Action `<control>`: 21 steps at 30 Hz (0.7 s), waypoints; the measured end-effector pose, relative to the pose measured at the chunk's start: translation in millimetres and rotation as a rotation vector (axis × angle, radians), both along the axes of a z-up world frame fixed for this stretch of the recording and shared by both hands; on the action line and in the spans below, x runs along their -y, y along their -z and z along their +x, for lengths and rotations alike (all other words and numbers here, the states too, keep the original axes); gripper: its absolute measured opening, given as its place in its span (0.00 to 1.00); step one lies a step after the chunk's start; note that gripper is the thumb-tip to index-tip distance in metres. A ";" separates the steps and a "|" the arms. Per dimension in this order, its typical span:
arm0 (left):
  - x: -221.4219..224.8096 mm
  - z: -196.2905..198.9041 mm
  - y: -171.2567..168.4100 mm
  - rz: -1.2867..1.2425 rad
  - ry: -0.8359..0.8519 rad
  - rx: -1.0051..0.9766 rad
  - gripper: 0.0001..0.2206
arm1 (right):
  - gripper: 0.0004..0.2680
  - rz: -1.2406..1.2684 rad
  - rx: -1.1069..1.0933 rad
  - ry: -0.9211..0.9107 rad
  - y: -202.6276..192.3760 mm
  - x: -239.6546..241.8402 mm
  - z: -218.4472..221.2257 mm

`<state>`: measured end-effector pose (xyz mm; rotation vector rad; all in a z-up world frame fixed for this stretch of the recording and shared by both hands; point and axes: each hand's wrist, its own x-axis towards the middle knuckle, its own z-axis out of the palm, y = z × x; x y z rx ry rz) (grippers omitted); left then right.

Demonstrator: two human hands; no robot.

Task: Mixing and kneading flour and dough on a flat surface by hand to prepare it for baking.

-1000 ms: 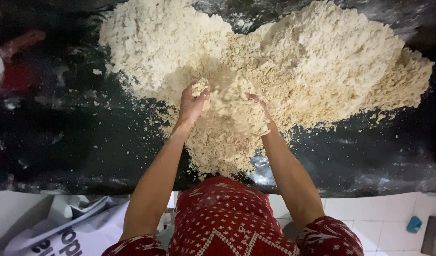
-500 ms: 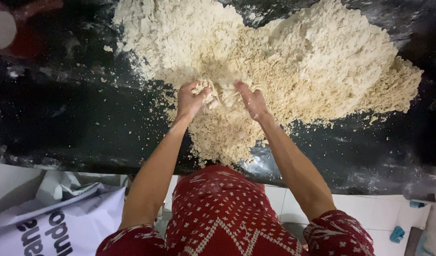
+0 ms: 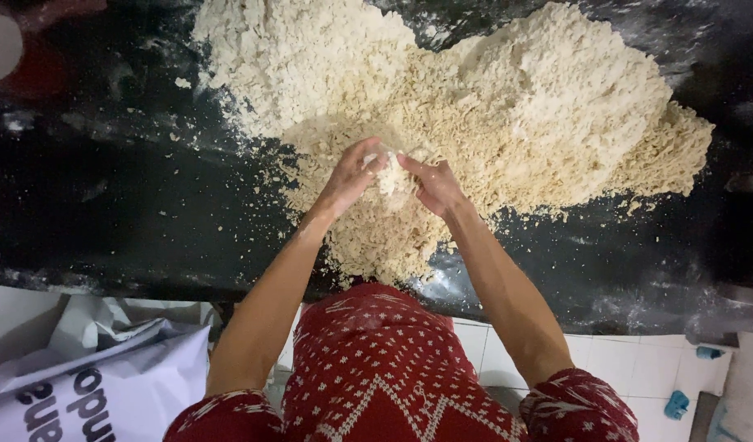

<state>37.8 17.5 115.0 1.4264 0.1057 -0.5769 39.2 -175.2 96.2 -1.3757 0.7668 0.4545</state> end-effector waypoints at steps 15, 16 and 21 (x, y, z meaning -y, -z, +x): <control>13.0 -0.5 102.0 0.728 0.138 0.199 0.20 | 0.18 -0.021 0.426 -0.399 -23.5 4.3 -15.1; 14.8 -4.0 81.9 0.728 0.144 0.201 0.20 | 0.18 -0.022 0.425 -0.393 -15.7 5.4 -14.5; 11.2 -4.8 70.0 0.416 0.276 0.142 0.19 | 0.09 -0.122 0.418 -0.316 -18.1 14.2 -22.6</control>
